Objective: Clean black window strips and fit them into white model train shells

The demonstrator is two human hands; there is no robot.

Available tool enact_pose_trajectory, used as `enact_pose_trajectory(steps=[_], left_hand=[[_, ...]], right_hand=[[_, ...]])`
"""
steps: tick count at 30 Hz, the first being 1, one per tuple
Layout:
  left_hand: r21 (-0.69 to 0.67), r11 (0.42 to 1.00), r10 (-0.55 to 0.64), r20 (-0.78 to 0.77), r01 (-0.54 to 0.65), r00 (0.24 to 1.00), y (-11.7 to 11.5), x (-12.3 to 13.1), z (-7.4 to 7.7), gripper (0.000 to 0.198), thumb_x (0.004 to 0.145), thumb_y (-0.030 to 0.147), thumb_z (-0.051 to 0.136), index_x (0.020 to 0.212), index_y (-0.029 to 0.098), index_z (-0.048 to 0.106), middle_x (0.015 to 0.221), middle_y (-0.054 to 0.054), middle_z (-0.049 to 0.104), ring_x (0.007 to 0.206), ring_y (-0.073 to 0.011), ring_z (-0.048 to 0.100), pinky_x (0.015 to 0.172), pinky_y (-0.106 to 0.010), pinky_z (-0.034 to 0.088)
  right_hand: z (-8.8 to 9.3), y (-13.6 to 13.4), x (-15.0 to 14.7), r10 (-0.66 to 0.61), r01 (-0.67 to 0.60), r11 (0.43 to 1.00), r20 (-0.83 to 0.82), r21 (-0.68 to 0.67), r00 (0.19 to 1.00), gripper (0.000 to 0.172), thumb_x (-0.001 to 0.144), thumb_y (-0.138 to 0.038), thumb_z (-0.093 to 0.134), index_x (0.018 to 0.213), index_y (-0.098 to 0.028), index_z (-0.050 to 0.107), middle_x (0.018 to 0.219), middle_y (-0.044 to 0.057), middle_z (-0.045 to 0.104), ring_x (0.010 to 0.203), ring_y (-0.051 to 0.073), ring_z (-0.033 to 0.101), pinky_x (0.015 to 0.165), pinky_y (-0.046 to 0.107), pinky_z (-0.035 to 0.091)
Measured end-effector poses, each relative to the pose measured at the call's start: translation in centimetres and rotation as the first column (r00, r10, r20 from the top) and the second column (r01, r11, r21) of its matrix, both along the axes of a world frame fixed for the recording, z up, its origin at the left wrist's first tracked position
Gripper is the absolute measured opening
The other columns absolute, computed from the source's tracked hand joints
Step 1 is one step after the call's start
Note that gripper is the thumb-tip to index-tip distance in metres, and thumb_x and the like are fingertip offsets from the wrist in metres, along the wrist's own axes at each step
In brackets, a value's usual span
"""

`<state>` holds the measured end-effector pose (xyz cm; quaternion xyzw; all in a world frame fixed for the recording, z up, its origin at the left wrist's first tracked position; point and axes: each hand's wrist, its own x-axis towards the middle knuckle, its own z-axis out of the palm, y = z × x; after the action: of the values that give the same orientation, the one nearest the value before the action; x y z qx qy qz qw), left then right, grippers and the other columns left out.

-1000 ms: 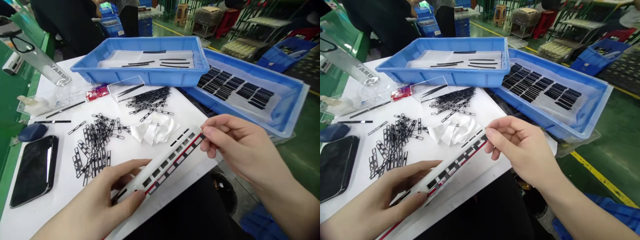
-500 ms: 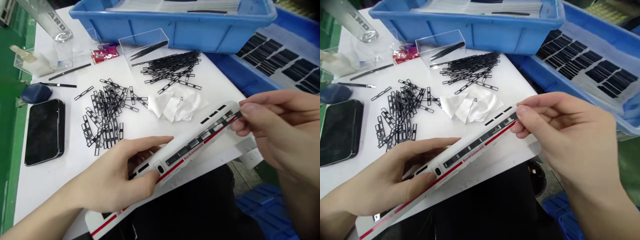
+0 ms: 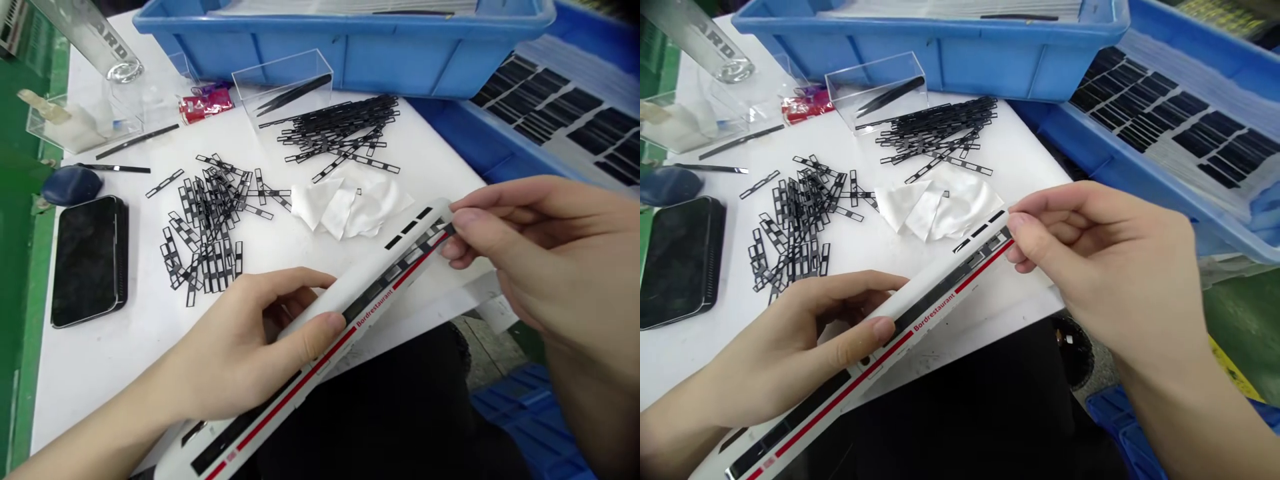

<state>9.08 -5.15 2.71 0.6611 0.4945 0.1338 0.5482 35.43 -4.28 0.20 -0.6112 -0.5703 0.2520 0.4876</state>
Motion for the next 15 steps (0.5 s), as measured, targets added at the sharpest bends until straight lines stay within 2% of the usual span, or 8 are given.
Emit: enact_pose_trajectory(steps=[3,6,8,11,15], left_hand=[[-0.016,1.000,0.008,0.009,-0.008,1.000,-0.1,0.2,-0.1,0.022,0.091,0.040,0.073,0.110,0.028,0.073,0.081,0.004,0.073,0.063,-0.0132,0.060,0.050,-0.020,0.042],[-0.017,1.000,0.003,0.007,-0.002,1.000,-0.2,0.1,-0.1,0.021,0.092,0.038,0.072,0.110,0.028,0.072,0.079,0.004,0.071,0.069,-0.0149,0.065,0.052,-0.020,0.043],[-0.027,1.000,0.005,0.017,-0.005,1.000,-0.2,0.0,0.0,0.021,0.092,0.035,0.073,0.111,0.027,0.072,0.083,0.004,0.072,0.074,-0.0155,0.068,0.057,-0.019,0.047],[-0.082,0.996,0.026,0.087,-0.019,0.996,-0.4,-0.2,0.0,0.030,0.087,0.023,0.077,0.116,0.027,0.070,0.099,0.004,0.076,0.085,-0.0154,0.072,0.070,-0.018,0.054],[-0.113,0.991,0.094,0.178,-0.075,0.979,-0.8,-0.3,-0.3,0.036,0.085,0.015,0.078,0.119,0.025,0.071,0.105,0.003,0.078,0.091,-0.0151,0.073,0.074,-0.016,0.056]], right_hand=[[0.1,0.0,0.0,0.045,-0.045,0.999,0.031,0.020,0.999,0.012,0.086,-0.017,0.080,0.098,-0.021,0.082,0.072,0.000,0.073,0.058,0.009,0.066,0.052,0.018,0.051],[0.2,-0.1,-0.4,0.023,-0.024,0.999,0.023,0.034,0.999,0.012,0.087,-0.020,0.081,0.098,-0.022,0.082,0.069,-0.001,0.070,0.057,0.010,0.061,0.052,0.024,0.050],[0.1,-0.1,-0.8,-0.011,0.007,0.996,0.040,0.089,0.999,0.013,0.086,-0.024,0.082,0.098,-0.023,0.083,0.074,0.000,0.069,0.063,0.012,0.059,0.056,0.027,0.049],[-0.2,0.1,-1.6,-0.020,0.016,0.989,0.028,0.149,0.999,0.021,0.084,-0.024,0.084,0.105,-0.024,0.082,0.084,0.001,0.065,0.074,0.013,0.057,0.060,0.029,0.048],[-0.4,0.0,-2.6,-0.003,0.005,0.990,-0.016,0.144,1.000,0.034,0.081,-0.017,0.084,0.113,-0.023,0.077,0.083,-0.002,0.054,0.069,0.011,0.051,0.058,0.027,0.049]])
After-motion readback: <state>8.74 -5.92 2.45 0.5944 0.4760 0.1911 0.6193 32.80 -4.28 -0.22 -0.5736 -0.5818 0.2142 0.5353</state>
